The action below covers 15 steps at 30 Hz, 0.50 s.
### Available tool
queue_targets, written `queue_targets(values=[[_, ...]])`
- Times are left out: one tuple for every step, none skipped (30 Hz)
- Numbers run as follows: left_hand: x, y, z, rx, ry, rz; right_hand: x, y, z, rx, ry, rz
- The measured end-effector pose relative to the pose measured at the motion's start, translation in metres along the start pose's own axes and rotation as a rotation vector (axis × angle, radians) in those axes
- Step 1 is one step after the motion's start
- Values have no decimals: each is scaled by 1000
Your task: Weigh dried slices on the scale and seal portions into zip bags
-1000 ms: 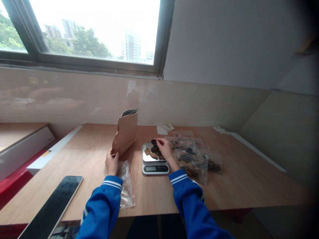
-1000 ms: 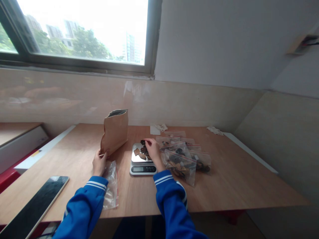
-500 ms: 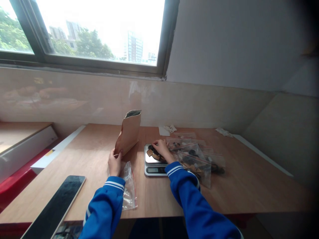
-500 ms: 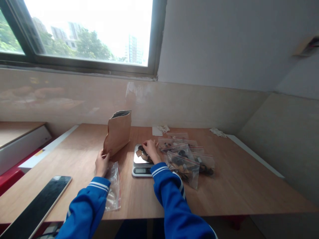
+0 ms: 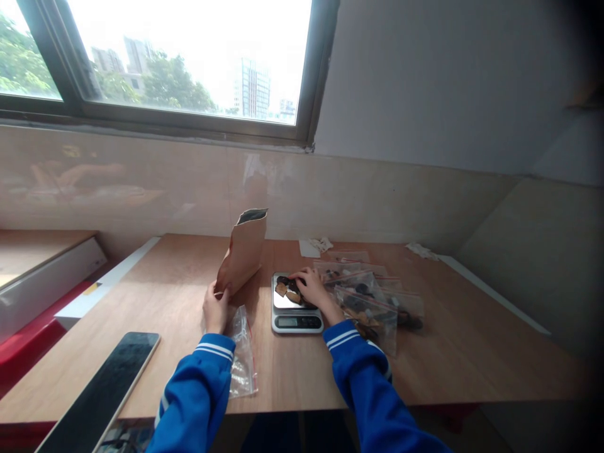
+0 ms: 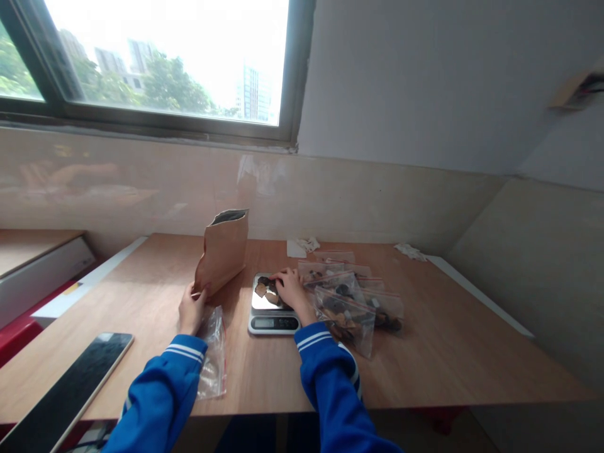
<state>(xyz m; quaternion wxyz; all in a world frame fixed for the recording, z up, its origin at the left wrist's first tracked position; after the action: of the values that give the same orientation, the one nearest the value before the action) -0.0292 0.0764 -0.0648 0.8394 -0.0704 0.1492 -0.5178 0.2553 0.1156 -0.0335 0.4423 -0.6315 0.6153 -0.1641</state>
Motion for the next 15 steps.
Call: queue_targets(values=[[0, 0, 0, -6, 0, -4, 1, 0, -2, 27, -2, -25], [1, 0, 0, -13, 0, -9, 2, 0, -4, 46, -4, -38], [1, -1, 0, -18, 0, -13, 3, -1, -5, 60, -3, -40], [1, -1, 0, -20, 0, -16, 3, -2, -6, 72, 0, -37], [1, -1, 0, -18, 1, -16, 4, -3, -6, 83, 5, -30], [1, -1, 0, -15, 1, -12, 5, -5, -6, 95, 12, -26], [0, -1, 0, -11, 1, -7, 7, -7, -6, 108, 21, -28], [0, 0, 0, -9, 2, -4, 8, -8, -6, 122, 30, -38], [0, 0, -1, -9, 3, -2, 10, -9, -6, 134, 40, -54], [-1, 0, -1, -10, 4, 0, 11, -10, -5, 142, 49, -74], [-1, 1, -2, -10, 5, 1, 12, -11, -5, 148, 59, -94], [-1, 1, -3, -8, 7, 1, 12, -11, -6, 150, 71, -110], [-2, 1, -4, -5, 10, 2, 12, -12, -6, 151, 81, -120], [-2, 1, -4, -1, 12, 2, 12, -12, -7, 152, 91, -120], [-2, 1, -5, 3, 12, 2, 12, -11, -8, 155, 99, -116]])
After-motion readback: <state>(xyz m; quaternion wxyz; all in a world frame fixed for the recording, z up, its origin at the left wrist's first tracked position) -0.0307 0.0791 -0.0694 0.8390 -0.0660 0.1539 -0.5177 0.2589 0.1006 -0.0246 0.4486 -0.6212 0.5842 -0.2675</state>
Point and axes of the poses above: each hand's wrist, its own x-axis away from the middle knuckle, its own y-axis out of the palm, z = x × y, the point moved 2 cm from there along -x, towards the middle knuckle, and after that the axes turned 6 degrees about -z, right-handed, at the moved point
